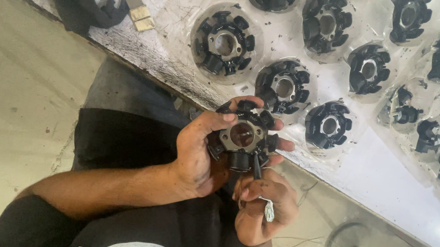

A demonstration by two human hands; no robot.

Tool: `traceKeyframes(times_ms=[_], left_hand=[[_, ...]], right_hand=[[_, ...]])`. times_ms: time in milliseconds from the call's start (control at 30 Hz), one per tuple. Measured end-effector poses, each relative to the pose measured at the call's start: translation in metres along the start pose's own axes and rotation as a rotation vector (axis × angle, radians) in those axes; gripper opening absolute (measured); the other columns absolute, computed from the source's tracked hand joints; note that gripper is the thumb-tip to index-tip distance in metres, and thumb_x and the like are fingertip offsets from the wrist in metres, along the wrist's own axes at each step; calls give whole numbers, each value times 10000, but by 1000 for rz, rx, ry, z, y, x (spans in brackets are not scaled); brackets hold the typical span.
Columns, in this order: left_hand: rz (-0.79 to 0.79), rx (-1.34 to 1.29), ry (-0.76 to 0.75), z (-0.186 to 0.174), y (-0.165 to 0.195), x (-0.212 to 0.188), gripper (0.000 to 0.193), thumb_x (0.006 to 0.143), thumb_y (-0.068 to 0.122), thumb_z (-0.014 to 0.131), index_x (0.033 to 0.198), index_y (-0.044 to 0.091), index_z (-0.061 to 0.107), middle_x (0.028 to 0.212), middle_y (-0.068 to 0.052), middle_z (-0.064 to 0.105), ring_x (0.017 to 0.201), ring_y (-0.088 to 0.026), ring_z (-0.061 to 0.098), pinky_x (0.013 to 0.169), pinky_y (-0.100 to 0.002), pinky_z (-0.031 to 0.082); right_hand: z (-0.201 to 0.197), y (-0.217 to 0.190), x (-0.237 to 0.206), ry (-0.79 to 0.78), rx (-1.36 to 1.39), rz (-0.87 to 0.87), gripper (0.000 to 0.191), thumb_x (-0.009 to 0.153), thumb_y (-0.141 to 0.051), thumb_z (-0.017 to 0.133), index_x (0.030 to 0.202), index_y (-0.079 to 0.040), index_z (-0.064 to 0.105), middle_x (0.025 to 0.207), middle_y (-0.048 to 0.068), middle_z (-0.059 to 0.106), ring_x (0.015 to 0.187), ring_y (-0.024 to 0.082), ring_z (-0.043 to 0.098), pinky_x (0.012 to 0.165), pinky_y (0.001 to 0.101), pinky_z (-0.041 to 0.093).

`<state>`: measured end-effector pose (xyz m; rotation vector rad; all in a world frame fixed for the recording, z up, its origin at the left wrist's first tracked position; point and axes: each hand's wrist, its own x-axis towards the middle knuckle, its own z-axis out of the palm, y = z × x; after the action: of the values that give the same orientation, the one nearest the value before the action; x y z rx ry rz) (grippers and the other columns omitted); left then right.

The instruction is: The person picks up a motor rotor from a blister tray, applies adhesive from a small glue bottle onto the rotor's hub, rotates the rotor to spread the adhesive, and places it back into the tray, repeating this for multiple rotors.

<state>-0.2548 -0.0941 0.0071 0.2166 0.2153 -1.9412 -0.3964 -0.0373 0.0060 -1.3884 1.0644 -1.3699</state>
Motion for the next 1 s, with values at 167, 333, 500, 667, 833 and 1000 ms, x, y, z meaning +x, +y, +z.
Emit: traceKeyframes(times_ms=[167,333,500,667,833,1000], left_hand=[[-4,-13,10,2,0,1,509,930,271,539,1387,54,481,1308,-283,586,1226,-528,604,1034,-544,542],[-35,-28,31,6,0,1,488,928,277,528,1361,54,497,1272,-270,608,1199,-514,619,1010,-536,557],[-77,-41,44,7,-1,0,456,933,278,526,1320,38,510,1219,-264,620,1192,-517,625,991,-529,565],[-112,-76,69,12,0,-1,444,933,311,539,1284,39,549,1201,-253,635,1179,-511,634,971,-511,579],[43,126,-85,24,12,18,473,989,377,559,1285,8,563,1233,-261,634,1166,-484,670,962,-500,605],[217,473,-196,18,45,103,431,1019,418,577,1176,17,577,1108,-199,638,1001,-377,746,841,-481,643]], right_hand=[[1,3,0,-1,39,-32,206,1028,-157,580,895,-3,550,703,114,563,566,167,522,520,282,420],[0,2,-2,-17,64,-37,208,1034,-144,553,887,2,555,704,111,570,581,176,536,537,290,430],[-2,-2,-3,-14,57,-45,158,1000,-95,536,892,17,569,726,111,566,567,171,542,521,278,440],[-9,-21,-9,-15,43,199,129,980,-2,481,894,26,572,724,125,577,563,158,502,533,277,431],[-10,-22,-12,66,268,284,135,1047,19,447,973,30,559,758,99,524,593,169,493,576,333,499],[-17,-14,-12,115,385,241,96,1073,5,445,1060,22,539,808,148,575,658,209,531,648,385,537]])
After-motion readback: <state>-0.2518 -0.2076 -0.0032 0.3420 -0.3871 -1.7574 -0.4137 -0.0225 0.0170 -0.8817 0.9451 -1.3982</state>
